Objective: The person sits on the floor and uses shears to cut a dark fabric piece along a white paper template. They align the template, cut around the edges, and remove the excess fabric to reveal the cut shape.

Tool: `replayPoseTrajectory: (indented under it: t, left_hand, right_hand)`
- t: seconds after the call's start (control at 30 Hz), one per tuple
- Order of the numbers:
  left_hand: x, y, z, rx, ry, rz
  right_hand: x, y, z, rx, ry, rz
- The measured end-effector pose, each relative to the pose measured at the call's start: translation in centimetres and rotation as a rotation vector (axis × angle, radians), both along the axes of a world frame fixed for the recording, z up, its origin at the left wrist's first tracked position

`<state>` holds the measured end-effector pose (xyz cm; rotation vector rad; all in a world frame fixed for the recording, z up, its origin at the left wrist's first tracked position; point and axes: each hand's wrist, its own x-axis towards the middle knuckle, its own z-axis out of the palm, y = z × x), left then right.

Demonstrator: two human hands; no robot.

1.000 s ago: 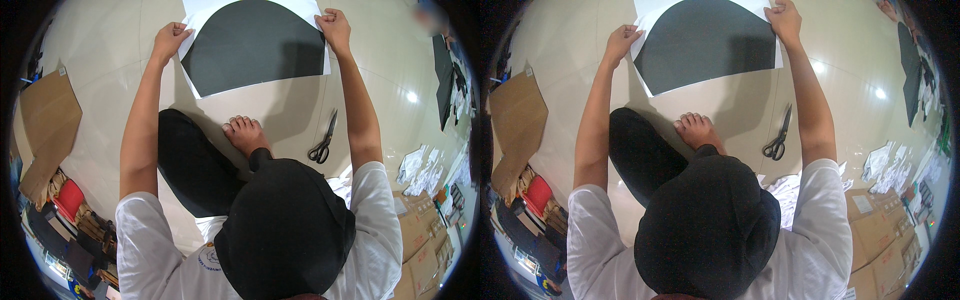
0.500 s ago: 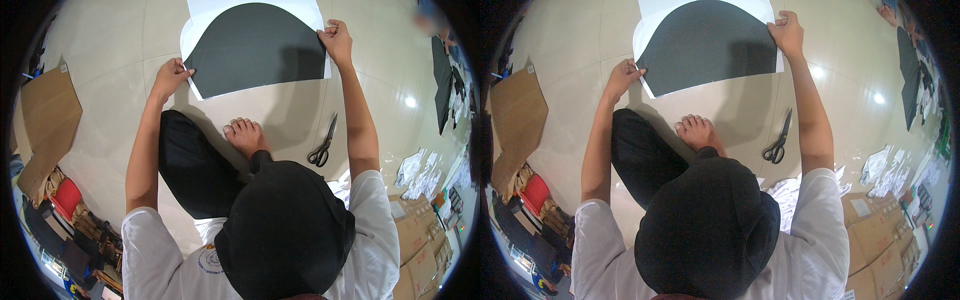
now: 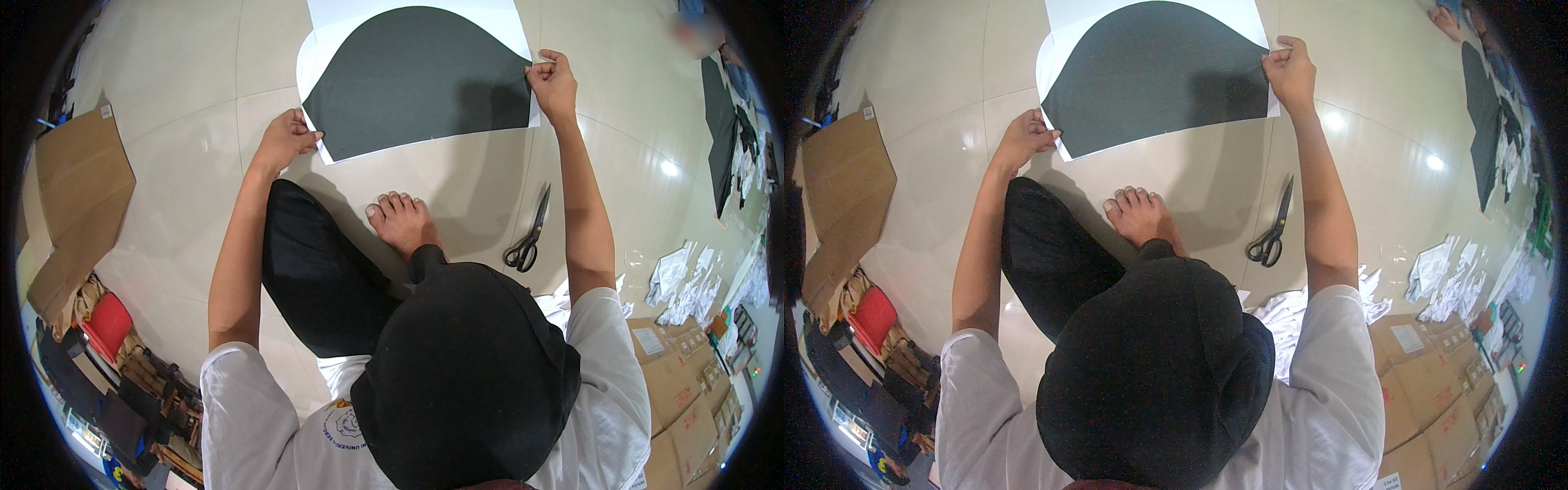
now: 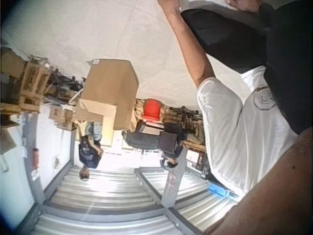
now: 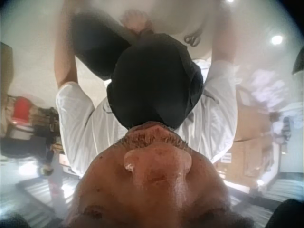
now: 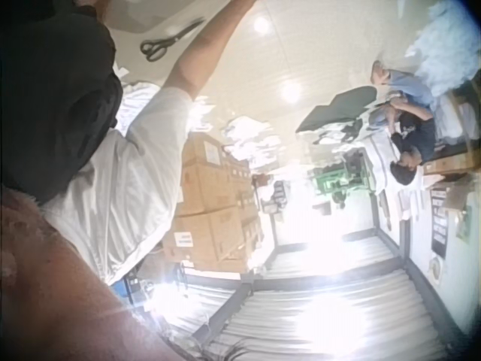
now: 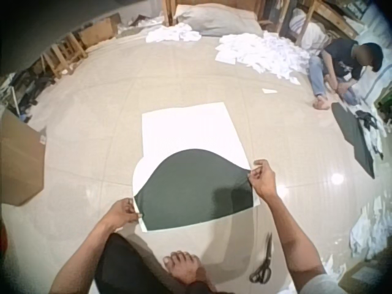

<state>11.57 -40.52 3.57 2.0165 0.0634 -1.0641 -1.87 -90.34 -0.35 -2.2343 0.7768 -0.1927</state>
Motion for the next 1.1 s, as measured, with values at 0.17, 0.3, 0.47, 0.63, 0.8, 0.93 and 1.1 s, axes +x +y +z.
replayPoseTrajectory:
  t: [0.17,0.3,0.47,0.63,0.8,0.93,1.1]
  left_hand:
    - [0.0,0.4,-0.5,-0.007,0.007,-0.022]
    - [-0.1,0.2,-0.3,-0.051,0.059,0.019]
    - [0.1,0.1,0.4,-0.102,0.158,0.055]
    - [0.0,0.1,0.8,-0.148,0.202,0.097]
    - [0.2,0.2,1.2,-0.246,0.253,0.124]
    - [0.2,0.7,-0.1,-0.054,0.166,0.029]
    - [-0.2,0.1,0.0,-0.017,0.077,-0.003]
  right_hand:
    - [-0.1,0.1,0.0,0.009,0.013,-0.026]
    - [-0.1,0.0,-0.4,0.008,0.004,-0.041]
    - [-0.2,0.1,-0.8,0.009,-0.007,-0.049]
    - [-0.2,0.2,-1.0,0.007,0.001,-0.049]
    - [-0.3,0.2,-1.1,-0.007,-0.007,-0.039]
    - [-0.2,0.2,-1.0,-0.008,-0.010,-0.037]
    - [-0.5,0.0,-0.3,0.022,-0.003,-0.044]
